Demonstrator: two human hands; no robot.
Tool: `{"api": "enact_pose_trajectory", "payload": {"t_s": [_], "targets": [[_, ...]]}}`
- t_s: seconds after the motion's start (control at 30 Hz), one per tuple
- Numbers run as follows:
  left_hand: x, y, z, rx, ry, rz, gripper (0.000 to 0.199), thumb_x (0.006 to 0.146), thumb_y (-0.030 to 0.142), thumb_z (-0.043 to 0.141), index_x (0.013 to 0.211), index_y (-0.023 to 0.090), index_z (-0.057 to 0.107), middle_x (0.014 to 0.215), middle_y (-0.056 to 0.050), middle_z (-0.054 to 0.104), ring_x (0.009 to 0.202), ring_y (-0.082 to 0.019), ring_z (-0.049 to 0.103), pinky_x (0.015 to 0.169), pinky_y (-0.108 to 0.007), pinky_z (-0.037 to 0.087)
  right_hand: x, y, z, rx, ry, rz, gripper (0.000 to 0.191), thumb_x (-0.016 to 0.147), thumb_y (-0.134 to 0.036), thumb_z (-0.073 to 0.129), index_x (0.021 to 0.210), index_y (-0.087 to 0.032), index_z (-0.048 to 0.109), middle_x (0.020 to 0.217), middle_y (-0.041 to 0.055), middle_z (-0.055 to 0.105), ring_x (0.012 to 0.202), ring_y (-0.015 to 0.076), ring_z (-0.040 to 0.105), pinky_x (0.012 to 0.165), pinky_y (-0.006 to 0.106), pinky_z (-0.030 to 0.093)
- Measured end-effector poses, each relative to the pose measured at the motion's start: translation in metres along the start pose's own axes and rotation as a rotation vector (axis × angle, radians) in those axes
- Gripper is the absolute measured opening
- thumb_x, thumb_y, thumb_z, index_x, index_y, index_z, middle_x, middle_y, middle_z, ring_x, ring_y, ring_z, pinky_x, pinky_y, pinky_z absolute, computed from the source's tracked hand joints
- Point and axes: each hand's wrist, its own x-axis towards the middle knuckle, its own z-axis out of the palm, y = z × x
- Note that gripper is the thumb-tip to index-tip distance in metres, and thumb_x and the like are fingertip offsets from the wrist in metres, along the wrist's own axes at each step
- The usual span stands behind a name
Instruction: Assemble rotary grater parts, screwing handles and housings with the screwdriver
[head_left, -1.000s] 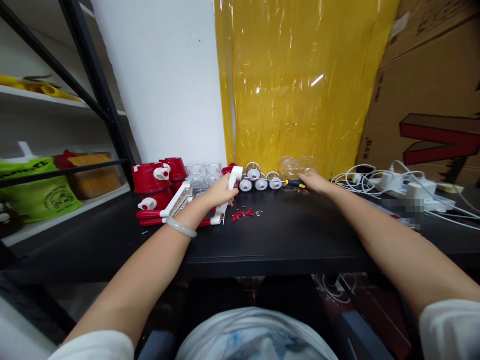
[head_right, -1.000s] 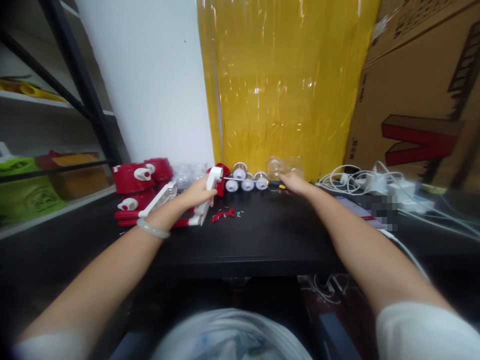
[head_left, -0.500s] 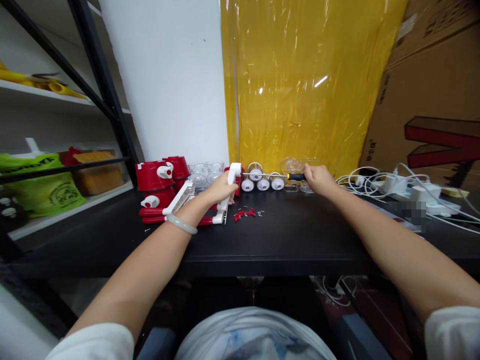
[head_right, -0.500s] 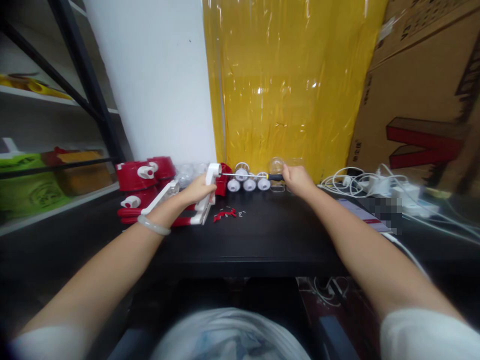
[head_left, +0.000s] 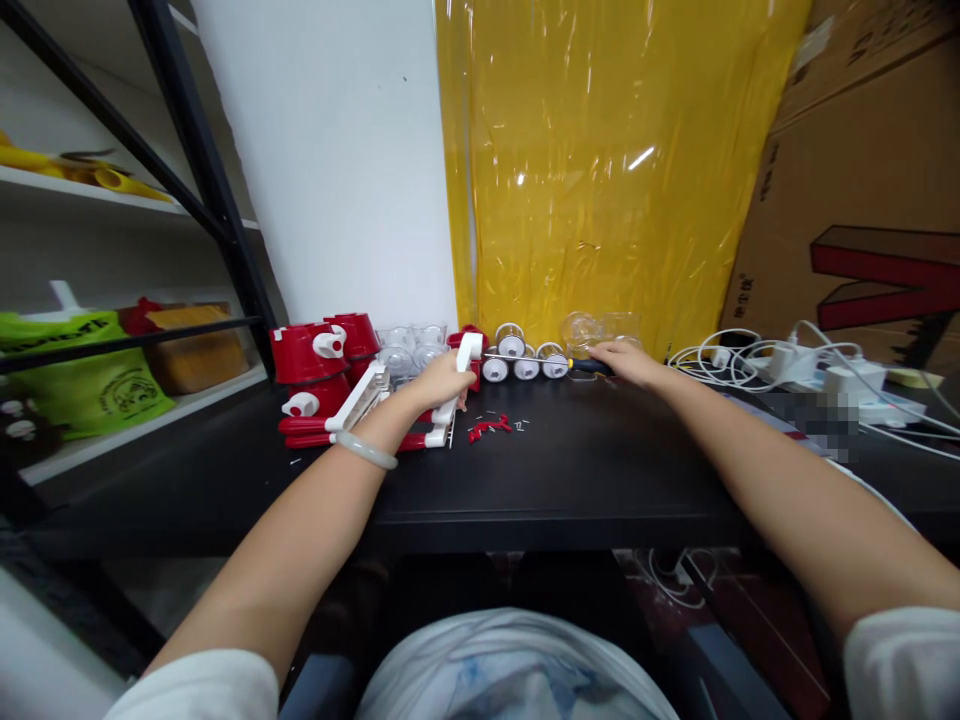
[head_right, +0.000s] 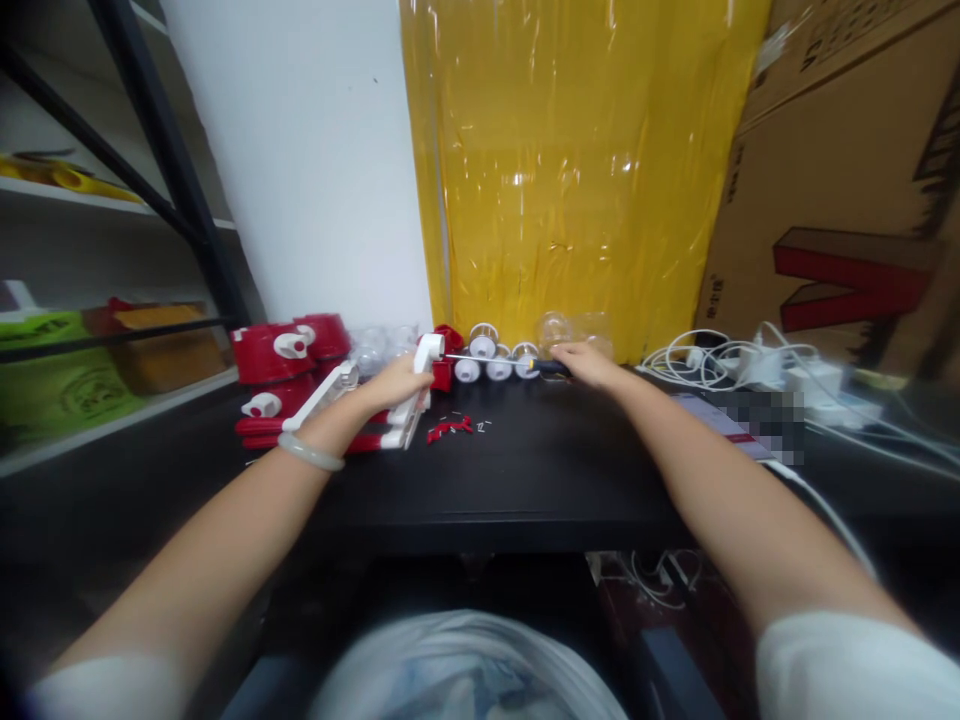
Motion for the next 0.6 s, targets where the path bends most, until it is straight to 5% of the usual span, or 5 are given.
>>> {"api": "enact_pose_trajectory", "payload": {"t_s": [0.13, 0.3, 0.6], "targets": [[0.0, -0.001, 0.004, 0.141, 0.029, 0.082, 0.036, 0.072, 0.014, 0.054, 0.107, 0.014, 0.053, 0.071, -0.004, 0.066, 0.051, -0.019, 0.063, 0.055, -0.031, 0.05, -0.006, 0.0, -0.003, 0.303, -0.185, 0.281, 0.033, 0.093, -0.042, 0.04, 0.083, -0.016, 0.056, 0.047, -0.0018, 0.047, 0.035, 0.0079, 0.031, 0.037, 0.02, 0.021], [-0.003, 0.0, 0.005, 0.269, 0.061, 0.152, 0.029, 0.074, 0.017, 0.056, 0.103, 0.015, 0.052, 0.076, -0.005, 0.066, 0.052, -0.016, 0.062, 0.057, -0.029, 0.049, -0.012, 0.004, -0.006, 0.18, -0.508, 0.382, 0.057, 0.095, -0.05, 0.025, 0.073, -0.013, 0.063, 0.044, 0.0038, 0.05, 0.032, 0.0075, 0.027, 0.034, 0.021, 0.02], [-0.001, -0.006, 0.01, 0.126, -0.032, 0.1, 0.043, 0.073, 0.015, 0.056, 0.115, 0.014, 0.047, 0.063, 0.0, 0.061, 0.047, -0.019, 0.061, 0.051, -0.03, 0.048, 0.0, 0.014, 0.006, -0.117, -0.312, 0.217, 0.054, 0.095, -0.037, 0.027, 0.052, -0.018, 0.052, 0.046, 0.0037, 0.049, 0.039, 0.012, 0.04, 0.047, 0.026, 0.036]]}}
